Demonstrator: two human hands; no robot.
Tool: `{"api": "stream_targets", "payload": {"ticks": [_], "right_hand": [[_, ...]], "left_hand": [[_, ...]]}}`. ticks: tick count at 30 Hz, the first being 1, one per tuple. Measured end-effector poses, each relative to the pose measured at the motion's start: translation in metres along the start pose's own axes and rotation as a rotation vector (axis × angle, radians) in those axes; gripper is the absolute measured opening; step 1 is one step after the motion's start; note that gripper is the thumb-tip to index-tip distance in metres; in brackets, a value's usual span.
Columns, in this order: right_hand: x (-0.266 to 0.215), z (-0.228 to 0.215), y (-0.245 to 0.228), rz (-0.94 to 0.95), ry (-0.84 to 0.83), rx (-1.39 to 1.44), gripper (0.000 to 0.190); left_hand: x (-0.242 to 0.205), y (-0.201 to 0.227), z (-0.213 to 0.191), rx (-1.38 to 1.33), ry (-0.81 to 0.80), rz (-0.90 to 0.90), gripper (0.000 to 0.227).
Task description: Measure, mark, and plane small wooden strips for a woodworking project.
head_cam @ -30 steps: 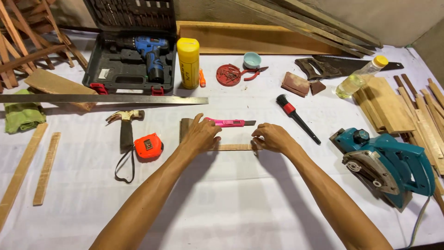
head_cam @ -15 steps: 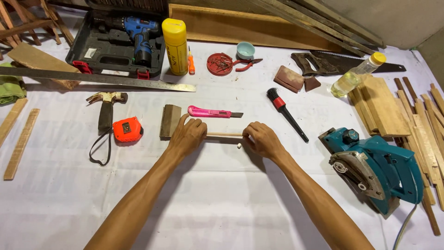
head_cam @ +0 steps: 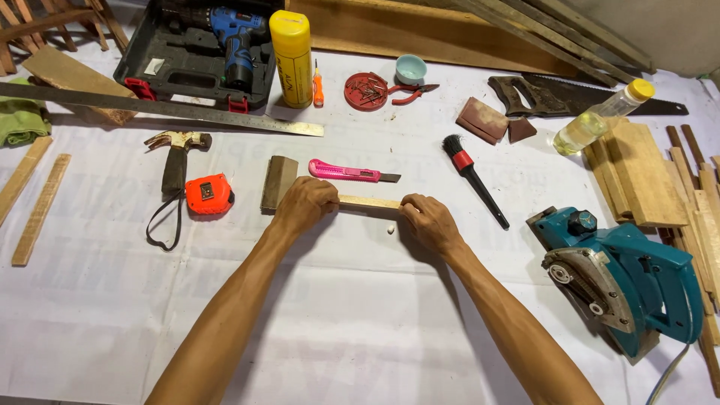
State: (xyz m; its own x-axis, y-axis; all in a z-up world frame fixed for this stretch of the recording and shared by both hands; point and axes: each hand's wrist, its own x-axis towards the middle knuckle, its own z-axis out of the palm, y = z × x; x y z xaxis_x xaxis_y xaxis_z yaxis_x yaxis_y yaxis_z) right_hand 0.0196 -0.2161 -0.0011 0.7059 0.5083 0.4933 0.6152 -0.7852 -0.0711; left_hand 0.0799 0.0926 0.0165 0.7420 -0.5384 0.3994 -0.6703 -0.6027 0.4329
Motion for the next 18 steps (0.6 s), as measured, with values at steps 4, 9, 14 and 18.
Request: {"api": "stream_targets", "payload": {"ticks": [4, 9, 14, 18], "right_hand": [[0.007, -0.016, -0.010, -0.005, -0.012, 0.124, 0.010], [-0.001, -0.015, -0.003, 0.038, -0.027, 0.136, 0.016], [0.007, -0.010, -0.008, 0.277, -0.100, 0.218, 0.007], [0.006, -0.015, -0.020, 0.238, -0.003, 0.159, 0.009]], "left_hand": [[-0.007, -0.005, 0.014, -0.034, 0.076, 0.076, 0.009], [-0.014, 0.009, 0.016, 0.052, 0.089, -0.011, 0.003], [-0.016, 0.013, 0.021, 0.060, 0.135, -0.032, 0.004], [-0.019, 0.019, 0.025, 0.078, 0.125, -0.076, 0.003]]}}
